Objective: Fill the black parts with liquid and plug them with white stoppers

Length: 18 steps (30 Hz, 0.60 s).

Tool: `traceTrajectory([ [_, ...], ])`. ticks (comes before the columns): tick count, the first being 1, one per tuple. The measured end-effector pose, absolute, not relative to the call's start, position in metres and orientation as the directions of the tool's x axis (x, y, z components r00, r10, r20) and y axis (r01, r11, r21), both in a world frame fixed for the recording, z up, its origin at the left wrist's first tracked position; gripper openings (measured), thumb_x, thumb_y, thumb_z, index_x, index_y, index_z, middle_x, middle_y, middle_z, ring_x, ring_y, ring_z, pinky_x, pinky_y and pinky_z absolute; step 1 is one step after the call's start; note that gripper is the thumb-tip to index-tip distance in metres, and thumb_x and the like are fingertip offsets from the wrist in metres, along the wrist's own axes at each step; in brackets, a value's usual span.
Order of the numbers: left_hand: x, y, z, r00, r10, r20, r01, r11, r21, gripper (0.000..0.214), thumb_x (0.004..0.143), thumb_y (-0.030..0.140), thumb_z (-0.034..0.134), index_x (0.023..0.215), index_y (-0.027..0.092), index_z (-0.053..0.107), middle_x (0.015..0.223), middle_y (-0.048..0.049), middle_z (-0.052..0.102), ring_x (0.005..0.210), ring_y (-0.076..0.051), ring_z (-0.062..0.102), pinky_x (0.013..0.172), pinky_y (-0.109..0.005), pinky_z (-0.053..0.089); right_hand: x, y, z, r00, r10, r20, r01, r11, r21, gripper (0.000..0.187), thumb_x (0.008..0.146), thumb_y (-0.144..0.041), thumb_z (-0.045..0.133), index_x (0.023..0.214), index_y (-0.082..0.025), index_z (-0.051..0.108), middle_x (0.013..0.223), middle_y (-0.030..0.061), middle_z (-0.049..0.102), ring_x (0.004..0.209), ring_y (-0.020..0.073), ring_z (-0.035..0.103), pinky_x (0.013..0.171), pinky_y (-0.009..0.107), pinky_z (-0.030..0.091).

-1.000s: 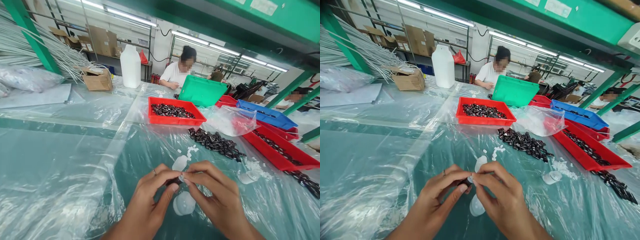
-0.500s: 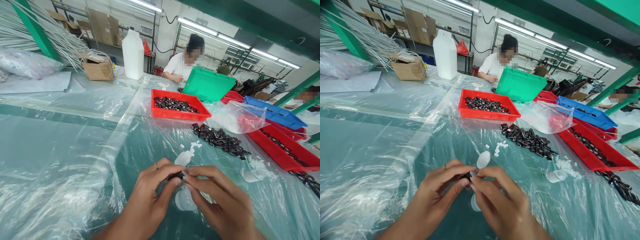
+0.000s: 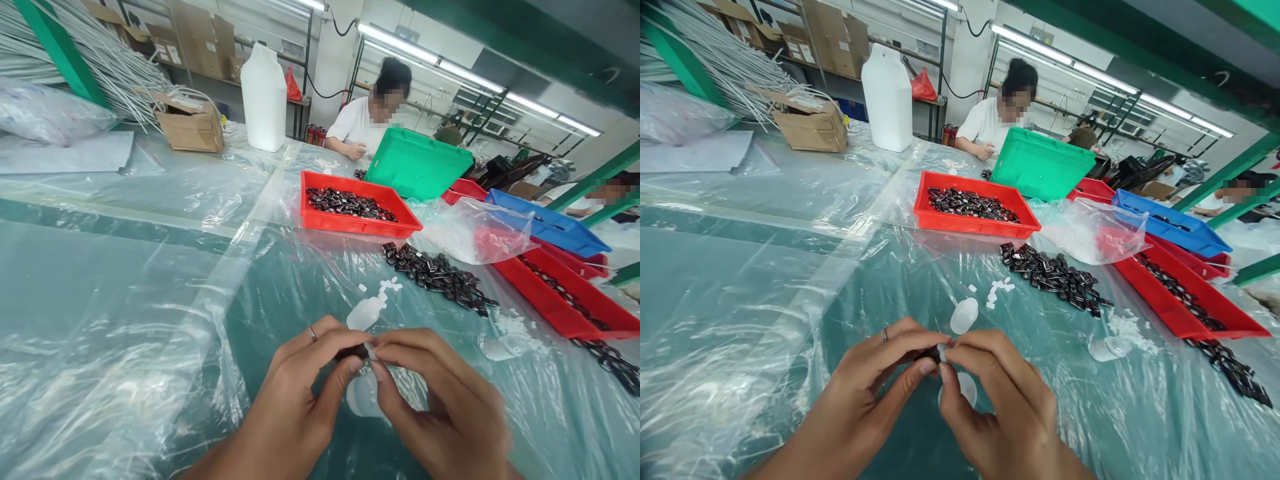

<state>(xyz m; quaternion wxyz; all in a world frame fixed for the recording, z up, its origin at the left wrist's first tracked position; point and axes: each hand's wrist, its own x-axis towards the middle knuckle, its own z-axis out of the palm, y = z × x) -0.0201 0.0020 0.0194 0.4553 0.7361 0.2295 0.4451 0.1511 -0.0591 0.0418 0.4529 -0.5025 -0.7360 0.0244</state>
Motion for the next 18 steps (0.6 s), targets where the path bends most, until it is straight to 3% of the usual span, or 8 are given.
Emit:
traceTrajectory([
  [6,-0.0216,0.001,0.0195,0.501,0.742,0.445,-0.067,-0.48,0.875,0.033,0.1,0.008,0.055,0.121,0.029,0.069,0.093,0.0028,0.068,0.081,-0.011,0.064,0.074,-0.02,0.048,0.15,-0.0537,0.0415,0.016,0.809,0.588,0.556,0.482,-0.677,0.018,0.1,-0.01,0.06,0.106,-0.022,0.071,0.096,0.004,0.063,0.082,0.0155,0.065,0.063,0.023,0.057],
  [12,-0.023,-0.0012,0.0177,0.516,0.759,0.396,-0.079,-0.419,0.905,0.028,0.103,0.013,0.053,0.121,0.029,0.066,0.092,0.0019,0.067,0.079,-0.013,0.063,0.073,-0.025,0.048,0.1507,-0.0551,0.038,-0.013,0.748,0.664,0.616,0.529,-0.584,0.025,0.096,-0.001,0.064,0.11,-0.02,0.073,0.103,0.0056,0.064,0.09,0.0171,0.065,0.072,0.028,0.054],
  [18,-0.021,-0.0025,0.0212,0.512,0.766,0.388,-0.078,-0.409,0.909,0.022,0.101,0.013,0.053,0.113,0.024,0.068,0.086,0.0014,0.065,0.076,-0.014,0.061,0.071,-0.024,0.048,0.1512,-0.0544,0.0386,-0.004,0.746,0.666,0.627,0.521,-0.58,0.019,0.098,-0.003,0.063,0.104,-0.018,0.072,0.1,0.0052,0.064,0.087,0.0157,0.064,0.068,0.026,0.053],
])
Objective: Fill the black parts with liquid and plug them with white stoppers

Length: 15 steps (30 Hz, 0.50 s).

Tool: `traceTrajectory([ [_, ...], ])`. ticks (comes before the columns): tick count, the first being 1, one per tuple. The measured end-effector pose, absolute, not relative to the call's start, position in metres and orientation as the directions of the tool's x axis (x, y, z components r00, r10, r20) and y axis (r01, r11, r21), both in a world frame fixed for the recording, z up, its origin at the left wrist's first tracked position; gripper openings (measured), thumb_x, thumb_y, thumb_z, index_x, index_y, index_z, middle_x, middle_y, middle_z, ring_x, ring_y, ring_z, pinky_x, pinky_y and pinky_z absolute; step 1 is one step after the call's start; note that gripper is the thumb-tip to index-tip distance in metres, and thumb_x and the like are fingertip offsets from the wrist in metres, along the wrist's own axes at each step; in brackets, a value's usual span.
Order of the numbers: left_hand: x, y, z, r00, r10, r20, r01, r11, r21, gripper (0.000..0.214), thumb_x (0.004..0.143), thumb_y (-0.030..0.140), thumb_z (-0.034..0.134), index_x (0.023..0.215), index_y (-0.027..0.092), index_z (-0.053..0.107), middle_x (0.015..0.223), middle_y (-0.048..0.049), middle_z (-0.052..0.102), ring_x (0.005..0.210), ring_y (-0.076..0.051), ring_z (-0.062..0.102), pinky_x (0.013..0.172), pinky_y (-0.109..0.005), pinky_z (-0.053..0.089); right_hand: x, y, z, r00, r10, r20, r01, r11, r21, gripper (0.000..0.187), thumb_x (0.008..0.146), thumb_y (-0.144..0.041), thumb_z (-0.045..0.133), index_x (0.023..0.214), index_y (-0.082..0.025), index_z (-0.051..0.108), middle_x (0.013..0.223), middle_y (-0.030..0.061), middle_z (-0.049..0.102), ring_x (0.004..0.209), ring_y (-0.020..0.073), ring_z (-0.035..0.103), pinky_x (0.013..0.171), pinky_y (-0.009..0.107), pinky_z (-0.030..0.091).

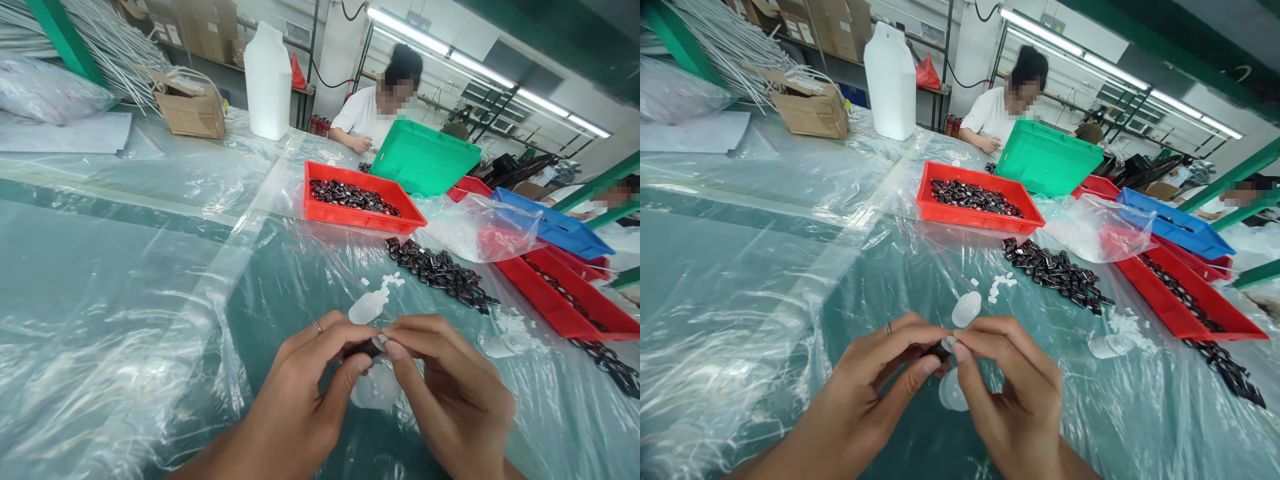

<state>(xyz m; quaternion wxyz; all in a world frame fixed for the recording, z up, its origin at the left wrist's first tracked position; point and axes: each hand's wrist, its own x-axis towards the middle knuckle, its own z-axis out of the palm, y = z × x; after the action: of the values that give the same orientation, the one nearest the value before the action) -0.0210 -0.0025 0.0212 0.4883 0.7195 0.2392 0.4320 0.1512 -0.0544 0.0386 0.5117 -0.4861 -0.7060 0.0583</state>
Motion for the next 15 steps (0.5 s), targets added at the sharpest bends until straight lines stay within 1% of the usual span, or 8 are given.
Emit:
traceTrajectory([
  [6,-0.019,-0.007,0.02,0.507,0.778,0.37,-0.086,-0.382,0.92,0.026,0.099,0.009,0.054,0.113,0.026,0.068,0.087,0.0042,0.065,0.078,-0.011,0.062,0.073,-0.022,0.047,0.151,-0.053,0.038,-0.052,0.729,0.683,0.637,0.551,-0.539,0.018,0.096,-0.001,0.062,0.104,-0.014,0.071,0.1,0.0053,0.063,0.088,0.0142,0.064,0.072,0.025,0.053],
  [9,-0.02,-0.008,0.019,0.504,0.785,0.361,-0.08,-0.374,0.924,0.025,0.1,0.009,0.054,0.113,0.026,0.068,0.087,0.0042,0.064,0.078,-0.011,0.062,0.073,-0.022,0.047,0.152,-0.052,0.041,-0.105,0.71,0.696,0.668,0.569,-0.479,0.018,0.096,0.001,0.061,0.105,-0.013,0.07,0.1,0.0058,0.063,0.088,0.0136,0.064,0.072,0.025,0.052],
  [12,-0.021,-0.007,0.018,0.499,0.791,0.354,-0.071,-0.37,0.926,0.026,0.1,0.009,0.053,0.114,0.025,0.067,0.089,0.0038,0.065,0.079,-0.011,0.063,0.073,-0.022,0.048,0.158,-0.052,0.042,-0.223,0.682,0.696,0.722,0.596,-0.351,0.019,0.097,0.002,0.059,0.108,-0.009,0.069,0.104,0.0076,0.062,0.091,0.0134,0.063,0.074,0.025,0.053],
  [15,-0.02,-0.007,0.018,0.481,0.796,0.367,-0.076,-0.379,0.922,0.026,0.099,0.008,0.053,0.113,0.025,0.068,0.088,0.0036,0.065,0.079,-0.01,0.064,0.073,-0.021,0.049,0.168,-0.053,0.041,-0.356,0.645,0.677,0.775,0.608,-0.172,0.019,0.099,0.0,0.059,0.113,-0.007,0.069,0.111,0.0107,0.064,0.099,0.0171,0.064,0.08,0.03,0.052],
])
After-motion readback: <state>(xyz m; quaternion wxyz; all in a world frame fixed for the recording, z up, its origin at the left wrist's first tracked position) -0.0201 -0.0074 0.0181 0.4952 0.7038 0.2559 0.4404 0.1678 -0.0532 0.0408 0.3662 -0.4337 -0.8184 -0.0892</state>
